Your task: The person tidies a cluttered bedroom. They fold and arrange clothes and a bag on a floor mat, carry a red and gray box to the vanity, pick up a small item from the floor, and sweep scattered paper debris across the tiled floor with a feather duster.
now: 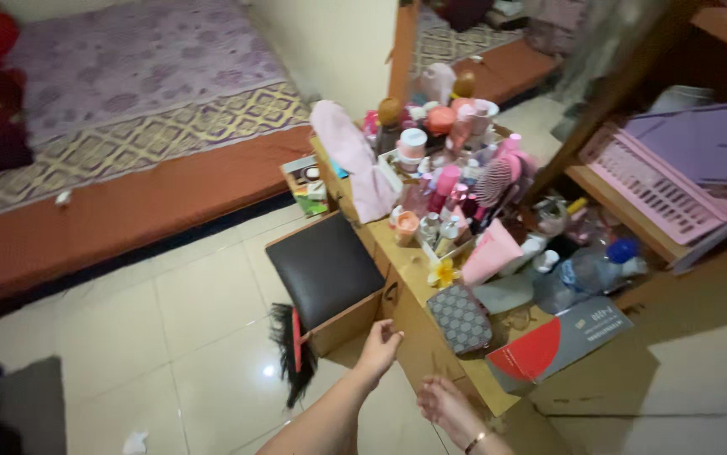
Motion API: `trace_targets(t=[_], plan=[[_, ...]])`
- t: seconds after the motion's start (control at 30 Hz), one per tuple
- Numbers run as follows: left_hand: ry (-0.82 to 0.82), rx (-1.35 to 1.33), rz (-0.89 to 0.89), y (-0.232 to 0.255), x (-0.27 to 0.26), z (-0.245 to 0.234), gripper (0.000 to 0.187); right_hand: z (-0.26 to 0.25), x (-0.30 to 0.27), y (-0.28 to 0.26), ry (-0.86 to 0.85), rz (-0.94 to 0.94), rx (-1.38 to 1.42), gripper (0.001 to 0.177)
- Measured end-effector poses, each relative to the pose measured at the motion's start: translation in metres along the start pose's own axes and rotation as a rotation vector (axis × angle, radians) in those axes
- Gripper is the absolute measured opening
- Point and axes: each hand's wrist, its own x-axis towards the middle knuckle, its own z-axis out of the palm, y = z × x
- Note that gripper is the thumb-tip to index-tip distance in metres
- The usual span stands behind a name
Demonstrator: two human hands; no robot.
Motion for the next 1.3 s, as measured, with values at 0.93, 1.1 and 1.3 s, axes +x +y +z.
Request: trace_targets(t=[0.93, 1.1, 1.3], plan=[[0.817, -0.075, 0.142, -0.078, -0.211, -0.256, 0.036, 0.182, 0.061, -0.020, -0.267, -0.248, -0.800, 0.072], [0.871, -0.081, 0.133, -0.074, -0.247, -0.302, 0.036, 0.226, 0.072, 0.006, -0.342, -0.289, -0.732, 0.069], [0.908, -0.153, 0.092, -0.078, -0.280, -0.356, 0.036, 0.280, 0.074, 0.034, -0.371, -0.299, -0.767, 0.064]])
